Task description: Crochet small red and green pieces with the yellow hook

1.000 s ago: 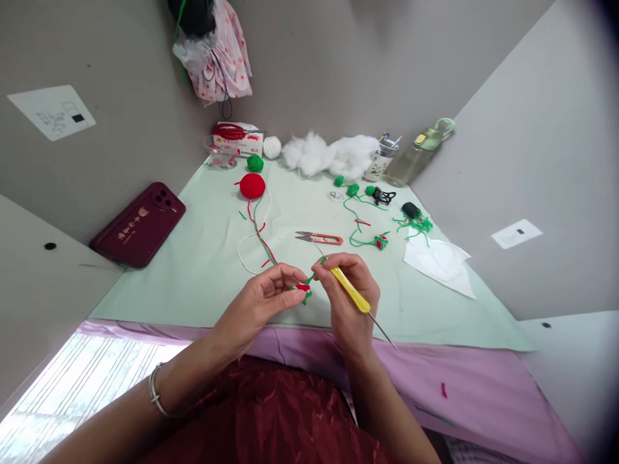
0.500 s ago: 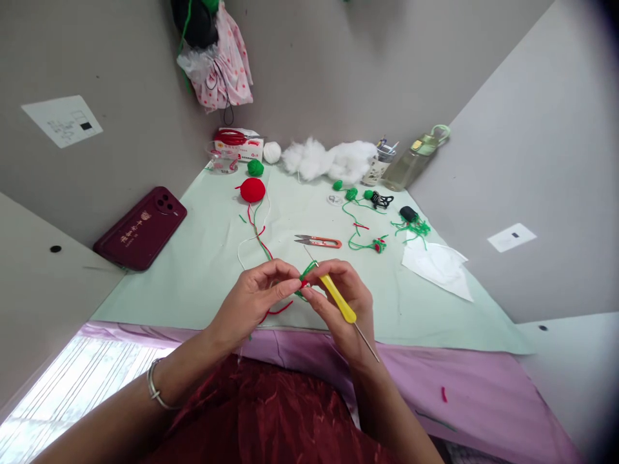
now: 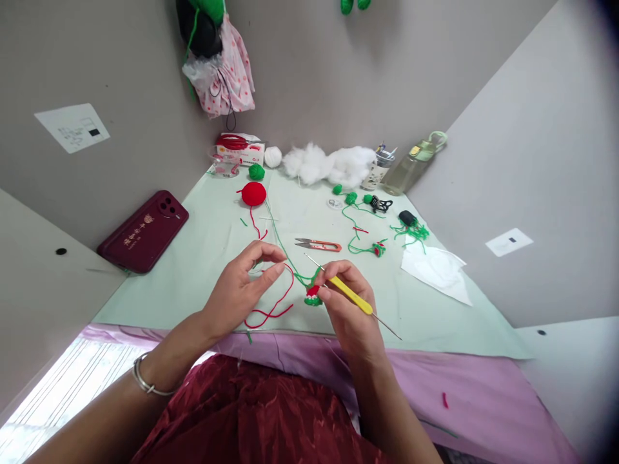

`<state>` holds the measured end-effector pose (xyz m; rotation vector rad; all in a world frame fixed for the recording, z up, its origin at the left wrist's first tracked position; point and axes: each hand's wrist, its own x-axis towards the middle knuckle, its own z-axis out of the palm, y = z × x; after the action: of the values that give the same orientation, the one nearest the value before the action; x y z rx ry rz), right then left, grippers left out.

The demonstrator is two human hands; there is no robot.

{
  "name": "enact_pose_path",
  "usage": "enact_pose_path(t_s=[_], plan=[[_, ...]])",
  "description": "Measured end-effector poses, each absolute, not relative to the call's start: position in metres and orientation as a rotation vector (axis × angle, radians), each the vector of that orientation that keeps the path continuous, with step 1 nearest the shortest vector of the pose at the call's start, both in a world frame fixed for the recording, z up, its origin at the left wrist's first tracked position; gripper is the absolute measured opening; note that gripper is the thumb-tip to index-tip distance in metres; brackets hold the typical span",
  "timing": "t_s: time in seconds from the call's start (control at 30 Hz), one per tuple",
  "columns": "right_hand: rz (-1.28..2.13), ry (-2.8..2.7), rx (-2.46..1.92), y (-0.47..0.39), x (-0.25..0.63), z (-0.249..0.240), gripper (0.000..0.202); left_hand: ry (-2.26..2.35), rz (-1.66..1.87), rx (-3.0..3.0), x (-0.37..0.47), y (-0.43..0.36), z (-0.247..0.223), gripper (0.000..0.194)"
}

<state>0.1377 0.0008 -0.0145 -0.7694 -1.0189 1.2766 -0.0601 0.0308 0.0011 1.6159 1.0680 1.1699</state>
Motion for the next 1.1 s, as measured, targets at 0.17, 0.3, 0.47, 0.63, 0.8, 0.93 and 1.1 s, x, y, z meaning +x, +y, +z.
enact_pose_path(t_s=[0.17,0.3,0.47,0.63,0.8,0.93,1.1], plan=[[1.285,-1.014,-0.765,-0.001,0.138,-0.011,0.018,1.026,1.143,1.485,-0.058,0.027,-0.004,0.012],[1.249,-1.024,-0.760,-0.002,0.139,-0.011,0.018,0.998,1.245,1.438,-0.050,0.019,-0.006,0.009],[1.071,-1.120,-0.884,-0.008,0.136,-0.011,0.017,0.894,1.168,1.317,-0.037,-0.002,-0.015,0.018],[0.746,-1.400,-0.942,-0.014,0.128,-0.015,0.016,0.738,1.083,0.924,-0.025,-0.004,-0.020,0.018],[0.433,-1.675,-0.885,-0.013,0.132,-0.020,0.020,0.705,1.095,0.723,-0.023,0.001,-0.014,0.015],[0.183,-1.885,-0.908,-0.011,0.136,-0.021,0.028,0.695,1.093,0.685,-0.026,0.001,-0.010,0.017],[-0.187,-2.086,-0.881,-0.009,0.127,-0.024,0.040,0.654,1.027,0.675,-0.028,-0.001,-0.013,0.018]])
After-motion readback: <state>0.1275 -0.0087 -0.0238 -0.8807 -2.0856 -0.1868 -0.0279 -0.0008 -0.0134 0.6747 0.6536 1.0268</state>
